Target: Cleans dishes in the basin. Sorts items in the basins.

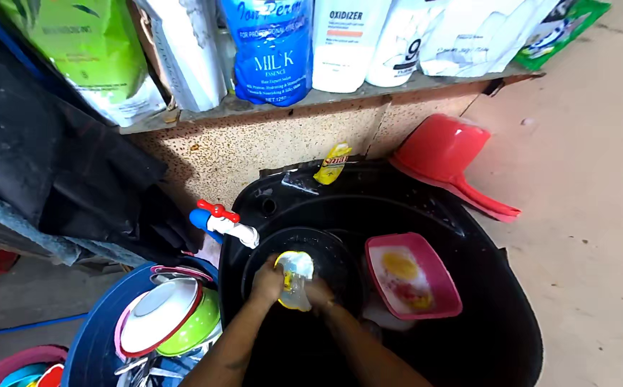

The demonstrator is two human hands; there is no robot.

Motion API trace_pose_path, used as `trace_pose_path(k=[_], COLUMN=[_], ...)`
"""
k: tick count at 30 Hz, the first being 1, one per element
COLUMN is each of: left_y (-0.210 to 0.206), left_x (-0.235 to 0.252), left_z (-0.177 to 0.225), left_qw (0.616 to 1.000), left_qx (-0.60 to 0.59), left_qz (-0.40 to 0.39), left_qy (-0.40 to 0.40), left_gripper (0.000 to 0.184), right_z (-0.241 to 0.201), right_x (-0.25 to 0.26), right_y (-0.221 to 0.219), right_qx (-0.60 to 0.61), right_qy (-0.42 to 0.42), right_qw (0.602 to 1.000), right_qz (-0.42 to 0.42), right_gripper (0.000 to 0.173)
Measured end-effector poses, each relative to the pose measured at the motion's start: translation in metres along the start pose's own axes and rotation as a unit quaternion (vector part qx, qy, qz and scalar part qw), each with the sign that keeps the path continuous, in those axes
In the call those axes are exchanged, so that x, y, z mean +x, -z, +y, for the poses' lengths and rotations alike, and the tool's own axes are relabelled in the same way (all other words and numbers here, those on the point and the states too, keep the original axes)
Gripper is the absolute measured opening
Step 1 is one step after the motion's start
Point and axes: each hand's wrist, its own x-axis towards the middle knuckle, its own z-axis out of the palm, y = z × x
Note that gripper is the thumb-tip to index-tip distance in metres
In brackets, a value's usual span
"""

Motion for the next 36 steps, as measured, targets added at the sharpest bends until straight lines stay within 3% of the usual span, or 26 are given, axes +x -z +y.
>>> trace_pose_path(k=[3,5,10,13,14,17,20,22,24,27,29,31,33,35,36], left_y=[0.011,0.017,0.026,0.022,0.019,0.01,-0.009,-0.026,-0.041,-0.047,-0.042,-0.026,-0.01,0.001,0.005], left_x=[-0.013,-0.018,-0.023,-0.014,-0.008,0.007,0.014,0.012,0.01,0.008,0.012,0.017,0.021,0.018,0.015], left_z=[0.018,0.028,0.054,0.037,0.025,-0.006,-0.025,-0.033,-0.043,-0.043,-0.036,-0.026,-0.022,-0.022,-0.02], left_qw=[0.968,0.946,0.927,0.924,0.932,0.962,0.933,0.904,0.9,0.924,0.941,0.974,0.996,0.977,0.972], left_qx=[0.228,0.3,0.336,0.281,0.244,0.214,0.35,0.419,0.43,0.381,0.337,0.226,0.029,-0.134,-0.157], left_qz=[0.033,0.041,0.065,0.089,0.09,0.049,-0.037,-0.062,-0.049,-0.028,0.008,0.005,-0.037,-0.097,-0.118], left_qy=[-0.097,-0.116,-0.157,-0.245,-0.254,-0.163,-0.08,-0.066,-0.054,-0.017,-0.01,0.015,0.078,0.132,0.129], left_gripper=[0.042,0.047,0.056,0.062,0.061,0.06,0.073,0.076,0.081,0.086,0.073,0.056,0.056,0.068,0.066], right_z=[-0.022,-0.048,-0.072,-0.062,-0.063,-0.077,-0.094,-0.09,-0.08,-0.064,-0.055,-0.034,-0.009,0.003,0.003], right_x=[0.004,0.003,0.005,0.004,0.0,-0.022,-0.034,-0.036,-0.042,-0.049,-0.044,-0.029,-0.013,-0.007,-0.006], right_y=[0.006,0.02,0.048,0.052,0.055,0.067,0.071,0.069,0.063,0.053,0.054,0.056,0.048,0.029,0.019], right_qx=[-0.076,-0.118,-0.09,-0.004,-0.038,-0.289,-0.497,-0.558,-0.577,-0.553,-0.483,-0.332,-0.135,0.04,0.119], right_qy=[0.058,0.069,0.216,0.33,0.345,0.311,0.214,0.184,0.14,0.044,-0.01,-0.033,-0.021,-0.014,-0.013], right_qw=[0.995,0.991,0.969,0.937,0.929,0.886,0.826,0.798,0.798,0.83,0.875,0.943,0.991,0.999,0.993], right_qz=[-0.01,0.001,0.086,0.117,0.129,0.189,0.156,0.135,0.108,0.06,0.028,0.003,-0.006,-0.004,-0.005], right_gripper=[0.053,0.054,0.047,0.03,0.031,0.04,0.049,0.046,0.042,0.049,0.047,0.047,0.043,0.042,0.044])
